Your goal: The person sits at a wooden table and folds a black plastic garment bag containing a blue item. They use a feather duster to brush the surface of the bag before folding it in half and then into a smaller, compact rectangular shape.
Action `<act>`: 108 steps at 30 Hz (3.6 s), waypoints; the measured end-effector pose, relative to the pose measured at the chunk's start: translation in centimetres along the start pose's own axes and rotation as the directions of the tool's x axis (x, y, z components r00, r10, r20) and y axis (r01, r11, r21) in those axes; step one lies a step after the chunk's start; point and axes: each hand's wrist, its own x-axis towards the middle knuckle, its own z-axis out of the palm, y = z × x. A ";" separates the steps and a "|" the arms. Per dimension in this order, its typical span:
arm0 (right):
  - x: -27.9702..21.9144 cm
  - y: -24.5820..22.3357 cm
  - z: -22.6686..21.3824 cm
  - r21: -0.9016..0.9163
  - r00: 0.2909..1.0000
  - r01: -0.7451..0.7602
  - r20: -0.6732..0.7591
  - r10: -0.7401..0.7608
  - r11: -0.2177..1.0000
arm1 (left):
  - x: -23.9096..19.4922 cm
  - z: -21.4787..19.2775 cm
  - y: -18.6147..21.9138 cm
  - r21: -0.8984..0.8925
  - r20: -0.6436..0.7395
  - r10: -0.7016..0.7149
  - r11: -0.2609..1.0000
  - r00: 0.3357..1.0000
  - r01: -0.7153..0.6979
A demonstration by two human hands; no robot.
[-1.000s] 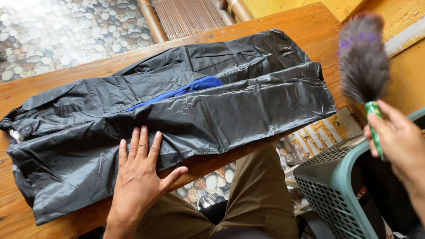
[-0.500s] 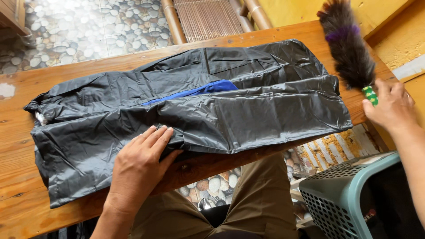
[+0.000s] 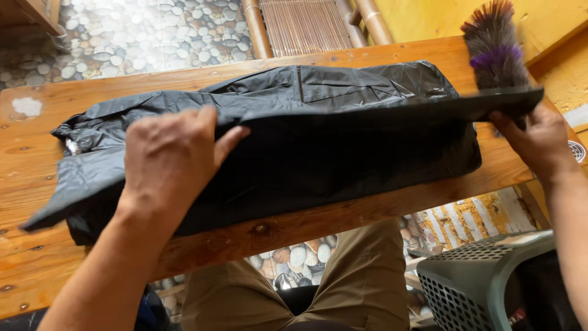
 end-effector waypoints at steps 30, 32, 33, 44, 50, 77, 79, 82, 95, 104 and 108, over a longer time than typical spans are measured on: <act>9.4 5.1 11.4 -0.517 0.990 0.019 0.129 0.056 0.856 | -1.7 20.5 -14.7 -0.232 -0.021 -0.423 0.883 0.906 0.407; 9.4 5.1 11.3 -0.529 0.990 0.017 0.128 0.060 0.849 | -1.5 18.9 -14.4 -0.311 0.122 -0.450 0.829 0.885 0.465; 9.3 5.2 11.3 -0.526 0.989 0.023 0.136 0.057 0.850 | -1.5 18.7 -14.8 -0.306 0.125 -0.456 0.827 0.881 0.472; 12.5 17.5 13.0 -0.516 0.822 0.502 0.036 -0.569 0.693 | -4.3 19.3 -17.8 -0.492 0.020 -0.764 0.553 0.644 0.672; 12.0 15.8 13.1 -0.375 0.933 0.346 0.043 -0.357 0.860 | -2.3 14.9 -17.0 -0.361 0.352 -0.722 0.482 0.596 0.798; 12.6 17.1 13.2 -0.475 0.885 0.432 0.060 -0.462 0.766 | -0.8 12.7 -16.9 -0.731 0.669 -0.390 -0.499 0.632 0.466; 12.6 16.8 13.3 -0.452 0.885 0.437 0.058 -0.463 0.778 | -1.0 13.8 -17.3 -0.738 0.669 -0.417 -0.470 0.615 0.484; 12.6 16.7 13.2 -0.434 0.883 0.439 0.045 -0.467 0.787 | -0.8 14.6 -17.4 -0.762 0.648 -0.474 -0.408 0.596 0.503; 12.2 14.1 12.2 -0.392 0.950 0.310 0.101 -0.294 0.866 | -1.4 15.8 -18.3 -0.610 0.387 -0.690 0.306 0.612 0.731; 13.0 13.4 11.2 -0.369 0.969 0.238 0.155 -0.193 0.899 | -2.1 11.8 -13.6 -0.503 0.060 -0.241 0.831 0.969 0.238; 14.1 17.0 10.4 -0.210 0.937 0.334 0.182 -0.299 0.919 | -2.5 17.4 -14.4 -0.441 0.087 -0.248 0.859 0.965 0.260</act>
